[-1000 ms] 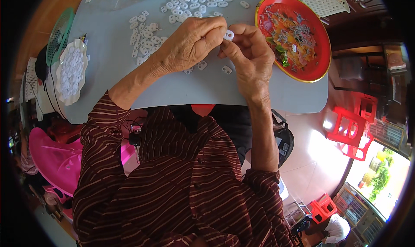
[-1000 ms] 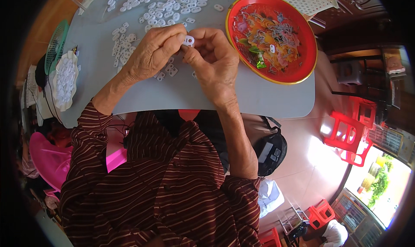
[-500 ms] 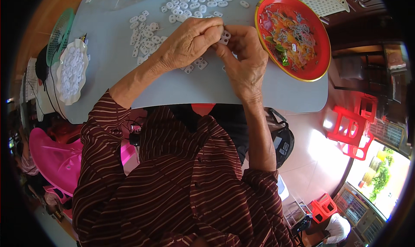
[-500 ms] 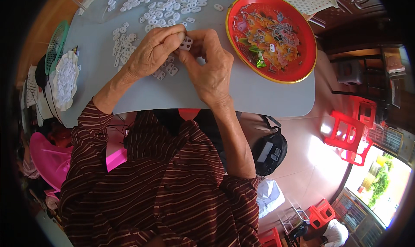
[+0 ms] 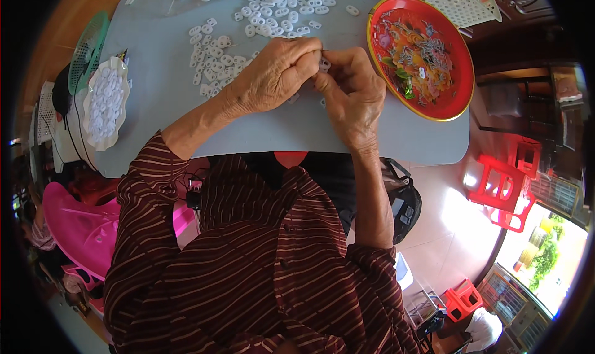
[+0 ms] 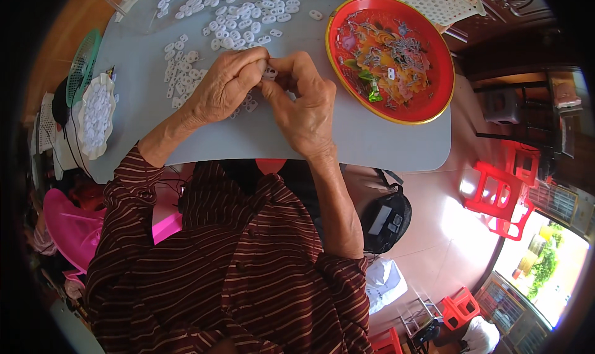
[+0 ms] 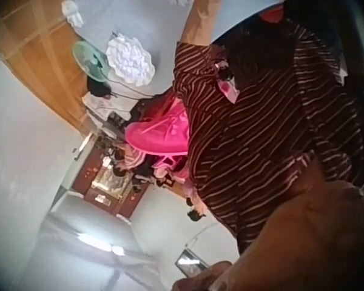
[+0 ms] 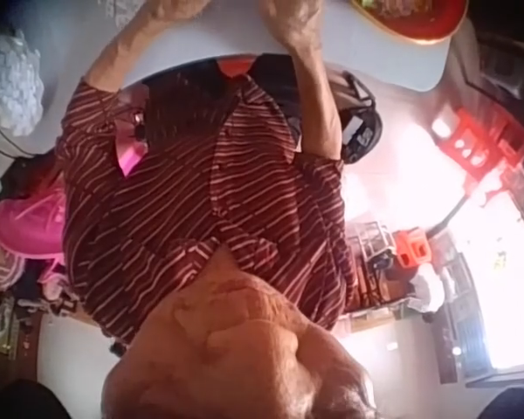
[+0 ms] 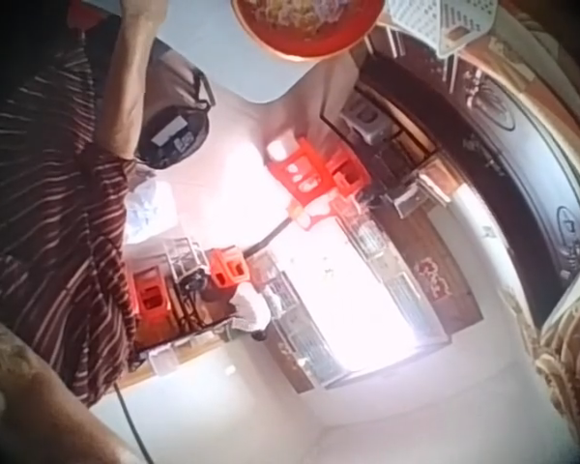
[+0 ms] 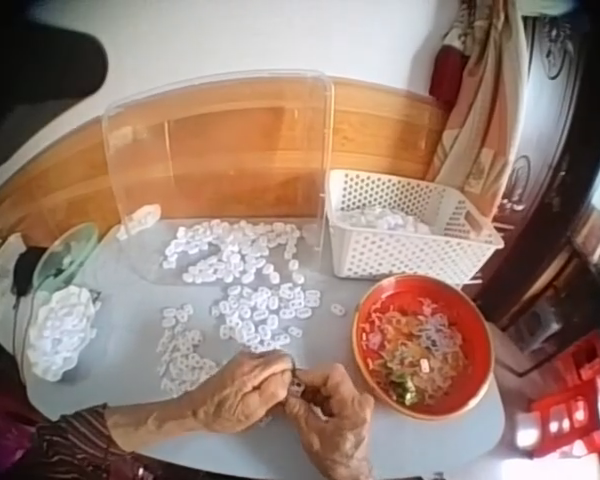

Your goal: The recorder is manually assembling small white plastic components by inserting colorful plastic rings into them.

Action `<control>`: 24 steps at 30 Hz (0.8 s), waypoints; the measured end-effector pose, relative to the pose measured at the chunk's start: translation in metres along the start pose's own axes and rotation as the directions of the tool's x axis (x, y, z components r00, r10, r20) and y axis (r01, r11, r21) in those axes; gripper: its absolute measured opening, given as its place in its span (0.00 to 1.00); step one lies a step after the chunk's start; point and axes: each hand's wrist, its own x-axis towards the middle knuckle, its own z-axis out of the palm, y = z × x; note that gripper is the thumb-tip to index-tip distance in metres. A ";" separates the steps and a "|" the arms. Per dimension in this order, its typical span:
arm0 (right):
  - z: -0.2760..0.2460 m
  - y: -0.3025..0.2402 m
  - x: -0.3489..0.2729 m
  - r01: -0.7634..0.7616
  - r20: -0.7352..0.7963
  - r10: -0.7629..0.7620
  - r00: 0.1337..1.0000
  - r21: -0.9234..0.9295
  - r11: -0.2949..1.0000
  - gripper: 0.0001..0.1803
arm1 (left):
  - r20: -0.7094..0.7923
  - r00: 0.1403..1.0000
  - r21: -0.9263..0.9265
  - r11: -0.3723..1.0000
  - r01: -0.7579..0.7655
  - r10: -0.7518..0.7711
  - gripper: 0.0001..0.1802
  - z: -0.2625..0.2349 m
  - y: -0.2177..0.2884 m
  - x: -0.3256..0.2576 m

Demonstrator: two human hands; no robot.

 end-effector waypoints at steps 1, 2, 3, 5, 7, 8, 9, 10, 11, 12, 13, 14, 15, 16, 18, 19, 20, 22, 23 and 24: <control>-0.001 -0.001 0.000 -0.006 0.007 0.006 1.000 -0.013 1.000 0.12 | -0.002 1.000 -0.001 1.000 0.002 -0.002 0.14 0.001 0.000 0.000; -0.001 -0.002 0.000 -0.011 0.015 0.012 1.000 -0.027 1.000 0.12 | -0.015 1.000 0.003 1.000 -0.020 0.020 0.11 0.001 0.001 0.000; -0.003 -0.002 0.000 -0.013 0.013 0.013 1.000 -0.029 0.999 0.12 | -0.024 0.999 0.005 0.999 -0.044 0.044 0.08 0.002 0.001 0.000; -0.005 -0.004 0.001 0.017 0.018 -0.015 1.000 -0.123 0.992 0.12 | -0.024 0.999 -0.025 0.999 -0.023 0.023 0.11 0.005 0.001 -0.001; -0.005 -0.006 0.002 0.016 0.005 -0.015 1.000 -0.109 0.994 0.12 | -0.032 0.999 -0.047 0.999 -0.009 0.007 0.14 0.003 0.003 0.000; -0.004 -0.008 0.002 0.011 -0.009 -0.012 1.000 -0.094 0.996 0.11 | -0.003 0.998 -0.043 0.997 0.064 -0.064 0.14 0.001 0.005 0.000; -0.004 -0.004 0.002 0.020 -0.005 -0.021 1.000 -0.098 0.995 0.11 | 0.024 0.991 -0.038 0.990 0.134 -0.133 0.15 -0.001 0.006 0.001; -0.004 0.001 0.002 -0.034 -0.003 0.034 0.999 0.062 0.998 0.11 | 0.015 0.992 -0.039 0.991 0.125 -0.124 0.15 -0.001 0.007 0.002; -0.005 0.002 0.003 -0.087 0.009 0.087 0.996 0.219 0.972 0.11 | 0.005 0.995 -0.056 0.993 0.102 -0.102 0.16 0.000 0.008 0.003; -0.007 -0.003 0.004 -0.080 0.014 0.079 0.997 0.214 0.974 0.11 | -0.004 0.997 -0.075 0.994 0.082 -0.083 0.16 0.001 0.007 0.003; -0.009 -0.010 0.005 -0.104 0.037 0.098 0.995 0.232 0.967 0.10 | -0.013 0.997 -0.076 0.994 0.074 -0.075 0.16 0.001 0.008 0.003; -0.011 -0.016 0.008 -0.127 0.062 0.115 0.991 0.248 0.960 0.09 | 0.000 0.993 -0.123 0.985 0.117 -0.118 0.18 0.000 0.008 0.003; -0.015 -0.018 0.015 -0.114 0.052 0.106 0.993 0.199 0.973 0.09 | 0.010 0.986 -0.165 0.973 0.163 -0.164 0.19 -0.003 0.009 0.000; -0.023 -0.022 0.024 -0.099 0.034 0.095 0.995 0.144 0.985 0.08 | 0.000 0.988 -0.167 0.974 0.154 -0.156 0.19 -0.003 0.007 -0.001; -0.051 -0.028 0.067 0.214 -0.069 -0.239 0.969 -0.261 0.941 0.06 | -0.033 0.994 -0.221 0.970 0.098 -0.107 0.17 -0.001 0.000 -0.006; -0.057 -0.042 0.090 0.256 -0.155 -0.304 0.940 -0.270 0.928 0.05 | -0.032 0.992 -0.224 0.968 0.109 -0.119 0.18 0.001 -0.004 -0.010; -0.070 -0.052 0.113 0.245 -0.204 -0.374 0.905 -0.469 0.848 0.06 | -0.040 0.993 -0.222 0.970 0.101 -0.112 0.18 0.001 -0.003 -0.012; -0.106 -0.049 0.160 0.276 -0.211 -0.424 0.881 -0.498 0.822 0.06 | -0.020 0.989 -0.203 0.969 0.138 -0.146 0.19 0.000 0.001 -0.012; -0.132 -0.032 0.180 0.303 -0.122 -0.490 0.863 -0.650 0.696 0.06 | 0.001 0.990 -0.215 0.967 0.136 -0.139 0.19 0.003 -0.003 -0.004; -0.130 -0.035 0.189 0.352 -0.006 -0.543 0.840 -0.756 0.552 0.06 | -0.036 0.991 -0.195 0.974 0.118 -0.128 0.20 -0.001 -0.002 -0.004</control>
